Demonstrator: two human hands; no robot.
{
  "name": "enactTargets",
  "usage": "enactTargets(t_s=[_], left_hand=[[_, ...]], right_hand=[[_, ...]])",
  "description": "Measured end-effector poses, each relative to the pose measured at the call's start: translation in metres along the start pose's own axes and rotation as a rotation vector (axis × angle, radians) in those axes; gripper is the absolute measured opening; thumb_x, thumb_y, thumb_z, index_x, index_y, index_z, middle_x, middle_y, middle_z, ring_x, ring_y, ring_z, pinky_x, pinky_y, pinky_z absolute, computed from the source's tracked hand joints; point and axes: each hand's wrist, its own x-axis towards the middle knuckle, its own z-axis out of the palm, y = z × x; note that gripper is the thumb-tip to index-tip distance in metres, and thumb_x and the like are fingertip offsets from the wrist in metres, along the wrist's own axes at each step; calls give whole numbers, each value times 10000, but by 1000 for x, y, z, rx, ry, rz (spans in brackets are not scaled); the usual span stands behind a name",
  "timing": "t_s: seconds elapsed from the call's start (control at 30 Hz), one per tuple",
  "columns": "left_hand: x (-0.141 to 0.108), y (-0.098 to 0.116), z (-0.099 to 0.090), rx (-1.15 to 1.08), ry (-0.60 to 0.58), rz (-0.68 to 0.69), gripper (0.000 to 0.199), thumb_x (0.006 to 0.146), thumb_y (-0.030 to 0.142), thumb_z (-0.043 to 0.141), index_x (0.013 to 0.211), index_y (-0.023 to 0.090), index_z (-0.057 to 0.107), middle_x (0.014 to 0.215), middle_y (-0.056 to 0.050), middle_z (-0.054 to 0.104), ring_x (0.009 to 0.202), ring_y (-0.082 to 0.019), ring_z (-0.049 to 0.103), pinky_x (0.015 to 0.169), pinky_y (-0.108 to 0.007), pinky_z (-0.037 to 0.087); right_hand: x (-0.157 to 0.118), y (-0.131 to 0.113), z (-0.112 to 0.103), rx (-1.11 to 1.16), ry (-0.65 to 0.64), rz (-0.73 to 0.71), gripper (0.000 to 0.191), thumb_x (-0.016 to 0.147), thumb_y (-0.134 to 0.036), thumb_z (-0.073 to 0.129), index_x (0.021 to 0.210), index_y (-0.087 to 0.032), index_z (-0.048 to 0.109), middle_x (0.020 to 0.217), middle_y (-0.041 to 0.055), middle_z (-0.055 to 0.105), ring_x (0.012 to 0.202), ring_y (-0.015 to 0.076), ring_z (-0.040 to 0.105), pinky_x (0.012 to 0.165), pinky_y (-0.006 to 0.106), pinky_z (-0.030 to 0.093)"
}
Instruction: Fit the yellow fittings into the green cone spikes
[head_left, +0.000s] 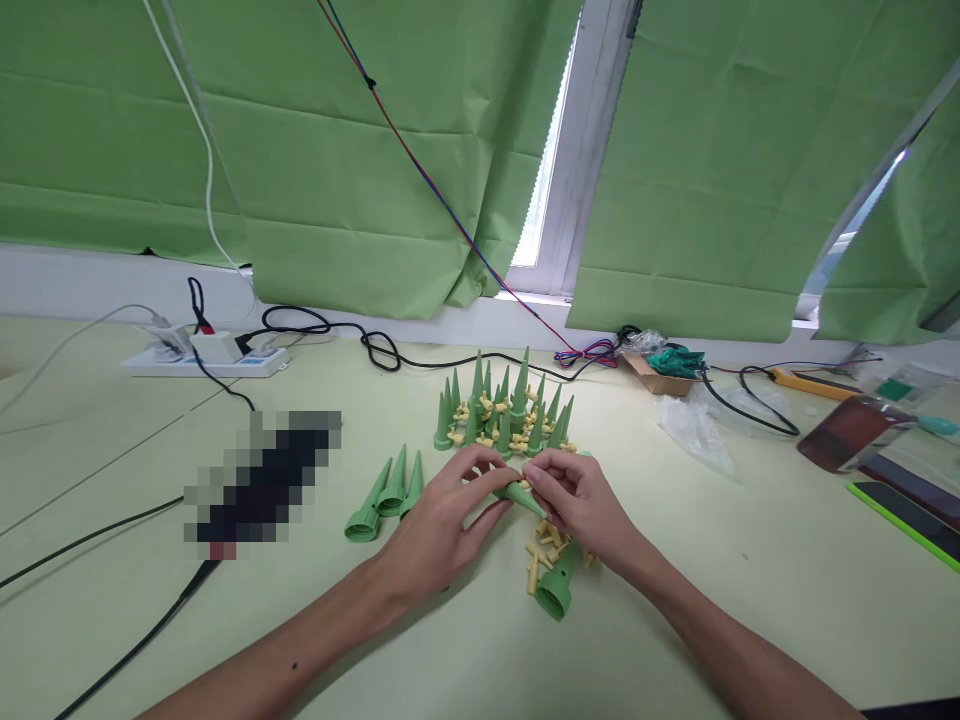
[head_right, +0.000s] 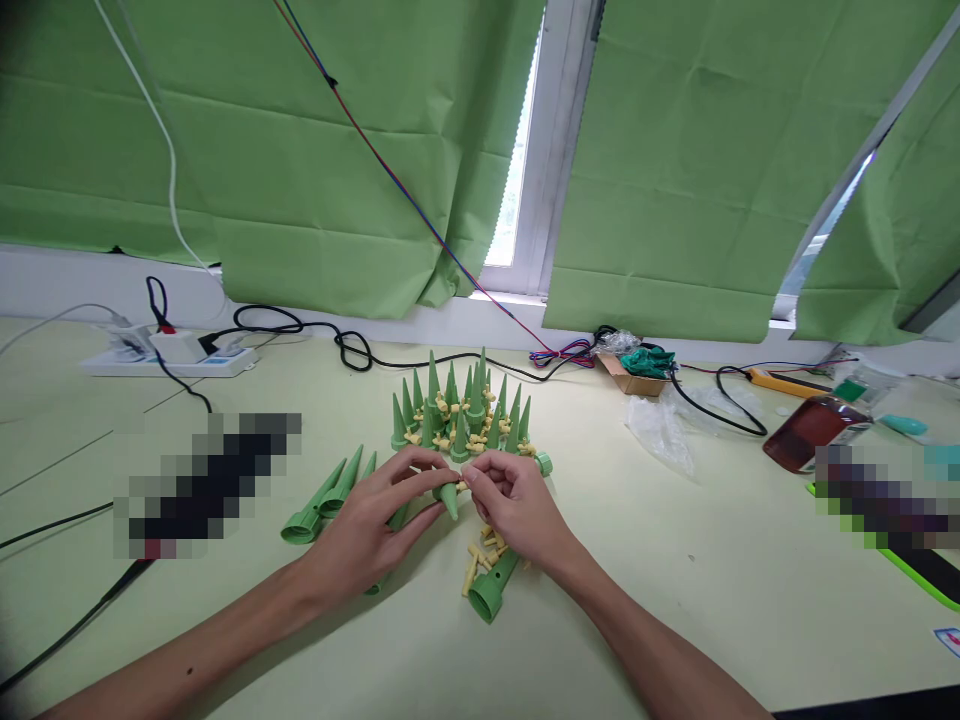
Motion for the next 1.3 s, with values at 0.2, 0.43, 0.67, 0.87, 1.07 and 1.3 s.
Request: enactTargets(t_s=[0.2,0.43,0.67,0.87,1.07,1.3], left_hand=[[1,-2,0,9,43,49,353,932,77,510,1215,268,597,1135,-66,519,1038,-174,566,851,-300,516],[2,0,1,-2,94,28,309,929,96,521,1177,262,600,1125,-62,520,1036,-174,575,865,-306,516],[3,3,-2,-86,141,-250,298,929,269,560,1222,233,518,1009,-40,607,870,-173,602,796,-320,522],[7,9,-5,-322,28,-464,328,959,427,489,1207,219,538,784,2,643,761,-171,627,672,-279,509],[6,8,-2,-371,-11,-471,364,928,456,540,1204,218,547,817,-4,644,772,-167,613,672,-276,501],[8,9,-4,-274,-35,-388,285,923,402,567,1141,217,577,851,-3,657,799,-161,618,686,-265,488]], right_hand=[[0,-1,1,22,-3,8,310,919,-423,588,751,-163,580,502,-61,450,417,62,361,388,191,275],[-1,-3,1,46,1,17,321,916,-432,590,744,-162,571,495,-64,451,403,59,366,385,192,275],[0,-1,1,76,99,-16,305,916,-429,598,761,-169,561,508,-73,431,398,53,357,389,193,262],[-1,2,2,57,105,-66,277,933,-420,579,793,-181,568,546,-64,421,439,65,343,412,204,274],[-2,2,2,-33,72,-85,267,935,-426,565,810,-190,584,566,-50,443,456,85,368,424,221,287],[-3,0,1,-60,51,-91,266,943,-410,556,813,-181,596,569,-47,444,462,82,367,434,222,289]])
